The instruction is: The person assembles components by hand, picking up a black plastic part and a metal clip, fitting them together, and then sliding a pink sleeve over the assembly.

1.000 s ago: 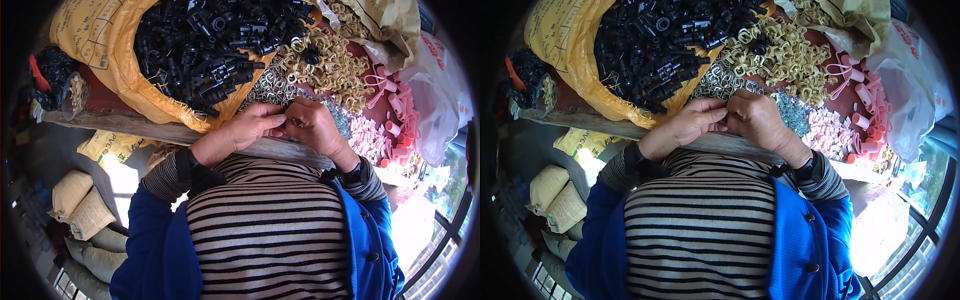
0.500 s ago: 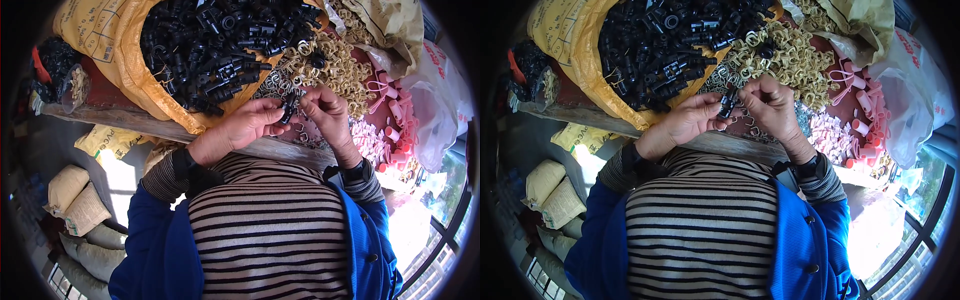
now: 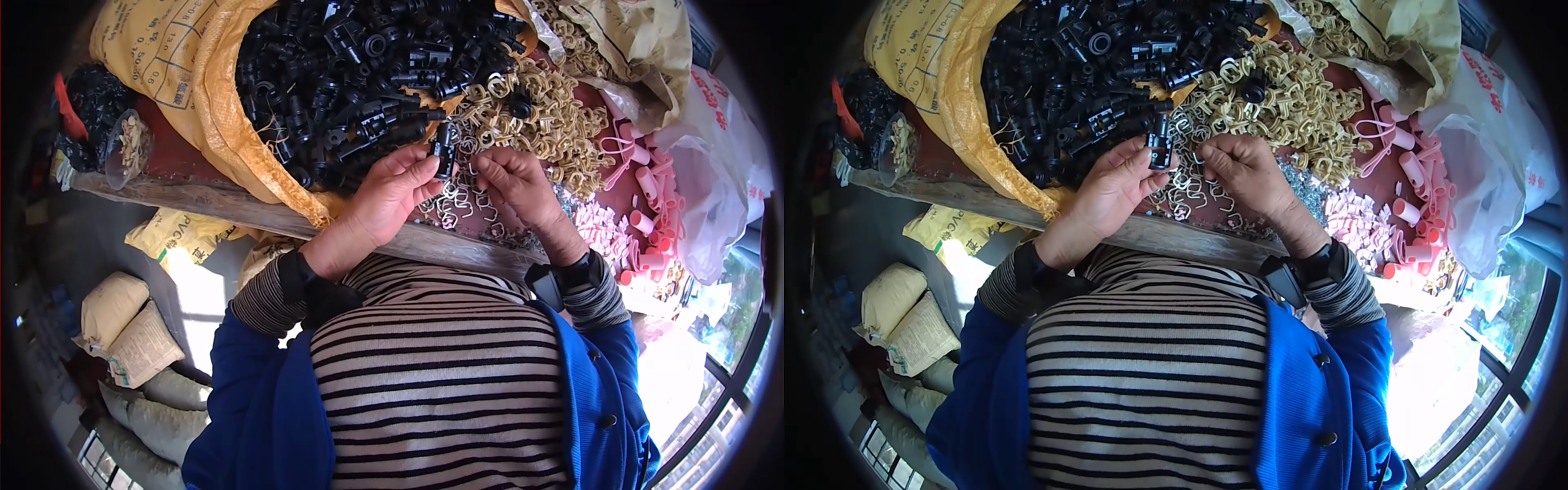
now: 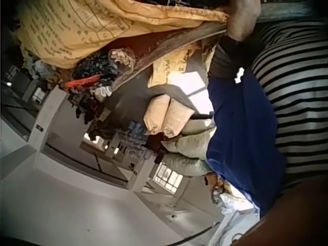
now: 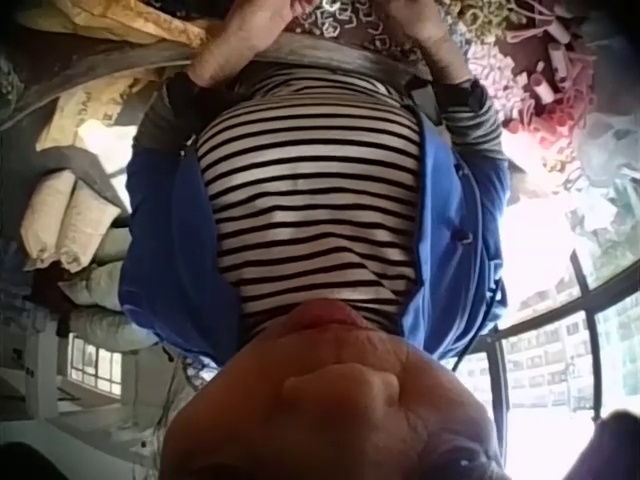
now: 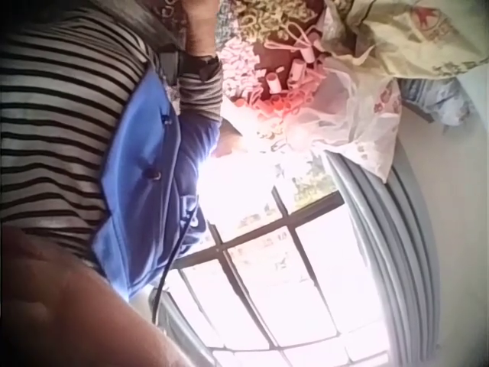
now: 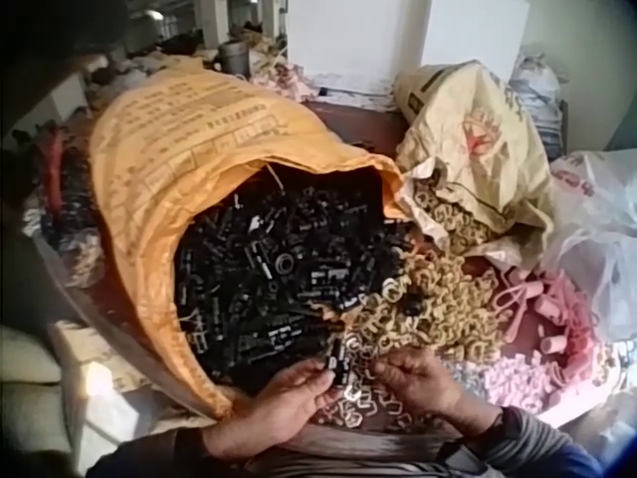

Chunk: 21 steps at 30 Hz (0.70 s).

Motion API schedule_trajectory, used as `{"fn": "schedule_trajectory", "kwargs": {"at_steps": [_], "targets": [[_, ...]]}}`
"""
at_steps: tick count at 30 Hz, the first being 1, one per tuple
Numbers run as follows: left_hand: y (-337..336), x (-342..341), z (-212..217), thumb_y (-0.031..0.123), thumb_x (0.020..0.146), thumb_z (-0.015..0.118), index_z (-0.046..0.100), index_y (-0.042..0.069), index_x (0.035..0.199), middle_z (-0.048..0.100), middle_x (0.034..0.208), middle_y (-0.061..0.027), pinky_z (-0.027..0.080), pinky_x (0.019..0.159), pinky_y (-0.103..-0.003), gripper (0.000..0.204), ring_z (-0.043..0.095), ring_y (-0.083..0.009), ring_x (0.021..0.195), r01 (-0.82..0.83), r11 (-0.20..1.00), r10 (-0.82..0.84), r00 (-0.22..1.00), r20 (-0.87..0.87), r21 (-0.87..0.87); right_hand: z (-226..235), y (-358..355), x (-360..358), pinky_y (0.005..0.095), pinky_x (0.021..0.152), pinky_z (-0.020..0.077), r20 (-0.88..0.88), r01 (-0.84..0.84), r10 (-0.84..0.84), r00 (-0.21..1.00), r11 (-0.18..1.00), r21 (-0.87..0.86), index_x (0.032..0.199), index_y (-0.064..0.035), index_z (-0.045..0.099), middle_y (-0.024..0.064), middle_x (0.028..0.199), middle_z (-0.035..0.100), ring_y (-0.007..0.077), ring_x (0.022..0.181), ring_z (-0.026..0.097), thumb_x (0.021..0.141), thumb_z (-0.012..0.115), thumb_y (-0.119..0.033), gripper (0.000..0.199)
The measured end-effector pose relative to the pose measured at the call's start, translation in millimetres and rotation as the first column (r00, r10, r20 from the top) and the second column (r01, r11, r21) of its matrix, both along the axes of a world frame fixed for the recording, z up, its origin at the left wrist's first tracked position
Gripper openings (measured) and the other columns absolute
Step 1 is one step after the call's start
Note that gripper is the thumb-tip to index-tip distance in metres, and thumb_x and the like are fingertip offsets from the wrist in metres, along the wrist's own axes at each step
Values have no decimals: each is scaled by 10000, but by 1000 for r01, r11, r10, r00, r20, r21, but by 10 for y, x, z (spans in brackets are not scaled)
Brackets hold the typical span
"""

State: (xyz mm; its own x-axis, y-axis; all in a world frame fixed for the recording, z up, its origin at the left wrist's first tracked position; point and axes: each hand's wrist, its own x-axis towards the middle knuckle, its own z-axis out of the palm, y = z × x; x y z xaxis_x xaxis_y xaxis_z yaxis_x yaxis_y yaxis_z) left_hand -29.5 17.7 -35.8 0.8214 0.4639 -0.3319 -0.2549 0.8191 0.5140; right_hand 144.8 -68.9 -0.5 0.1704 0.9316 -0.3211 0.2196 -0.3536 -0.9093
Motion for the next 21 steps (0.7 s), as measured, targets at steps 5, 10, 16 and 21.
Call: {"fn": "schedule_trajectory", "kwargs": {"at_steps": [5,10,16,21], "targets": [[-91,99,-16,90,804,532,536,64,960,565,921,-47,426,776,-268,158,530,-133,862,4,1000,-4,1000,3,7,-2,-67,-90,166,439,348,-257,124,-127,958,992,-28,863,6,553,-7,616,507,37,498,438,856,472,-165,189],[-82,72,-63,76,815,505,537,67,973,559,986,-80,414,833,-335,161,527,-190,943,30,998,-34,996,80,58,76,-76,-171,164,441,358,-179,106,-93,979,992,68,891,5,556,2,617,515,37,492,437,855,472,-155,183],[-93,98,-17,69,808,515,542,52,971,565,960,-83,421,824,-327,166,535,-183,916,25,998,-32,990,139,54,10,-131,-98,162,427,346,-422,179,-177,889,983,-34,914,-17,518,1,633,506,36,469,412,853,476,-155,157],[-74,113,68,76,804,530,529,19,985,576,912,-82,458,762,-284,190,568,-182,843,21,1000,-19,993,113,-8,7,-152,-65,150,444,304,-469,174,-156,870,985,-4,892,-38,477,-4,651,489,34,509,394,844,488,-131,105]]}}
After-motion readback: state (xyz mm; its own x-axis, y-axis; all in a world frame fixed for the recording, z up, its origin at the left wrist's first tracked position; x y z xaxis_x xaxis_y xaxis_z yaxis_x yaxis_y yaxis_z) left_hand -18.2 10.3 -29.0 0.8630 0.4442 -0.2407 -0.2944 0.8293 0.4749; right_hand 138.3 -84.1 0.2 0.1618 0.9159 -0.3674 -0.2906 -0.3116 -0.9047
